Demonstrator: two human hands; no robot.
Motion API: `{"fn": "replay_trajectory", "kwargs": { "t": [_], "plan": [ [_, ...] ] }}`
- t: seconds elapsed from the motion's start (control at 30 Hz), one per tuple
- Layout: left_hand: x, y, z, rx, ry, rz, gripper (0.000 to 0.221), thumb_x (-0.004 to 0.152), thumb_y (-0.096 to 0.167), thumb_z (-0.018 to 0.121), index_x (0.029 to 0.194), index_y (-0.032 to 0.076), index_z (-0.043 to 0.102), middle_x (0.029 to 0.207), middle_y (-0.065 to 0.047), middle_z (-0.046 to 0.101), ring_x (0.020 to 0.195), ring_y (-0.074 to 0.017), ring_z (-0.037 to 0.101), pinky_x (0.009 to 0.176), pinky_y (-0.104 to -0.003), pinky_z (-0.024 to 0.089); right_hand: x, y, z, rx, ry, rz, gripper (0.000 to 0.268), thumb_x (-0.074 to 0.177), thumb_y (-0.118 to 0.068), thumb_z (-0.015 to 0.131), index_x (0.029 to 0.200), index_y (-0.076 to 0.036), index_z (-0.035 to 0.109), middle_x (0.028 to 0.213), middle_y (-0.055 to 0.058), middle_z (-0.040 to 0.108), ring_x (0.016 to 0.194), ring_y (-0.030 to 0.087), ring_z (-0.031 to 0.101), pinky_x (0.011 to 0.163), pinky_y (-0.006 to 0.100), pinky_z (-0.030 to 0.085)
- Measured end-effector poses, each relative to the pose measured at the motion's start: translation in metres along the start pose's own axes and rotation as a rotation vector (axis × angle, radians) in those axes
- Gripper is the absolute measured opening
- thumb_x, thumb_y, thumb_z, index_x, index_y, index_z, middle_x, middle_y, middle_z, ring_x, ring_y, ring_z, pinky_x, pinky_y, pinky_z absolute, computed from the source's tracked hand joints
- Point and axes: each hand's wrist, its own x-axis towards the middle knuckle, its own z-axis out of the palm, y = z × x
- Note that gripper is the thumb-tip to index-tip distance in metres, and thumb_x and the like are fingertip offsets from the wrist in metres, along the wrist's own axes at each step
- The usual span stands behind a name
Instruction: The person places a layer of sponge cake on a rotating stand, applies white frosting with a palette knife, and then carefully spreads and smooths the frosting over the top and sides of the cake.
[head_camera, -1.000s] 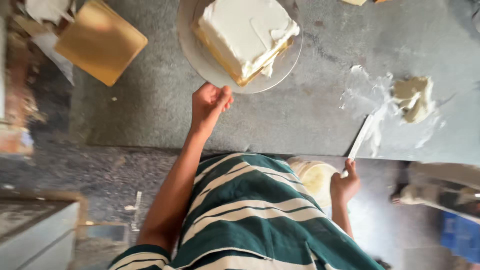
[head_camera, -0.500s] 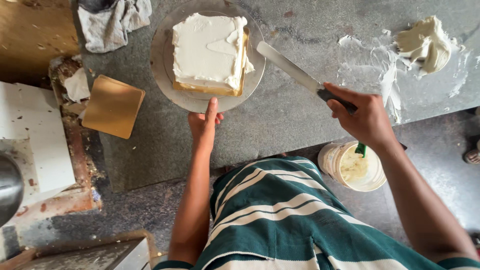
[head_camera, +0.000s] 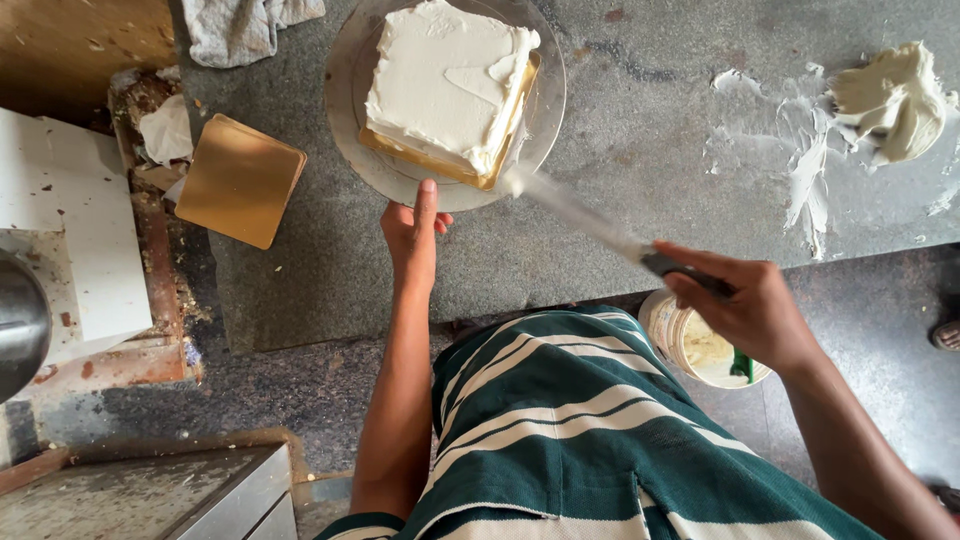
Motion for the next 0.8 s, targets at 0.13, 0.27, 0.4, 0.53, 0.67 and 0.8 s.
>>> {"fn": "replay_trajectory", "kwargs": {
  "t": [0.13,0.27,0.4,0.53,0.67,0.8],
  "plan": [
    [0.005,-0.010,-0.007,0.008,0.028,-0.007,0.057,0.097,0.055,0.064,0.106,-0.002,0.064,0.082,-0.008,0.070,0.066,-0.0110,0.065,0.057,-0.025,0.051,-0.017,0.055,-0.020,-0.039,0.268,-0.140,0.032,0.103,-0.007,0.063,0.135,-0.011,0.067,0.109,0.013,0.073,0.071,0.006,0.062,0.054,0.021,0.052],
    [0.012,-0.018,-0.014,-0.035,0.031,-0.030,0.056,0.096,0.056,0.065,0.102,0.000,0.065,0.078,-0.008,0.068,0.066,-0.0118,0.063,0.059,-0.026,0.051,-0.034,0.151,-0.024,-0.649,0.690,-0.075,0.030,0.108,0.000,0.069,0.135,-0.011,0.074,0.119,0.016,0.073,0.094,0.018,0.065,0.070,0.032,0.054],
    [0.015,-0.017,-0.017,-0.085,0.047,-0.039,0.054,0.096,0.055,0.065,0.103,0.002,0.063,0.078,-0.004,0.063,0.064,-0.0118,0.059,0.061,-0.027,0.053,-0.061,0.213,0.031,-0.678,0.726,0.008,0.041,0.097,0.002,0.067,0.134,-0.013,0.070,0.112,0.015,0.068,0.104,0.027,0.065,0.089,0.039,0.057],
    [0.012,-0.011,-0.019,-0.083,0.079,-0.064,0.056,0.092,0.057,0.066,0.107,0.003,0.063,0.078,-0.005,0.063,0.063,-0.0118,0.057,0.057,-0.028,0.048,-0.056,0.157,0.047,-0.003,0.531,0.217,0.046,0.098,0.001,0.060,0.142,-0.008,0.066,0.108,0.006,0.073,0.074,0.008,0.054,0.063,0.025,0.046],
    [0.014,-0.014,-0.020,-0.079,0.080,-0.054,0.058,0.093,0.059,0.064,0.106,0.003,0.063,0.081,-0.004,0.062,0.063,-0.0115,0.057,0.057,-0.028,0.050,-0.011,0.074,0.027,0.242,0.423,0.025,0.038,0.103,-0.009,0.064,0.141,-0.006,0.063,0.095,0.003,0.076,0.062,0.000,0.054,0.052,0.019,0.045],
    [0.020,-0.014,-0.019,-0.085,0.067,-0.035,0.057,0.095,0.058,0.065,0.104,0.003,0.061,0.081,-0.005,0.062,0.064,-0.0117,0.057,0.057,-0.028,0.048,0.019,0.017,0.005,0.033,0.276,-0.022,0.041,0.100,-0.012,0.068,0.140,-0.010,0.066,0.081,0.005,0.075,0.059,0.003,0.054,0.050,0.023,0.043]
  ]
}}
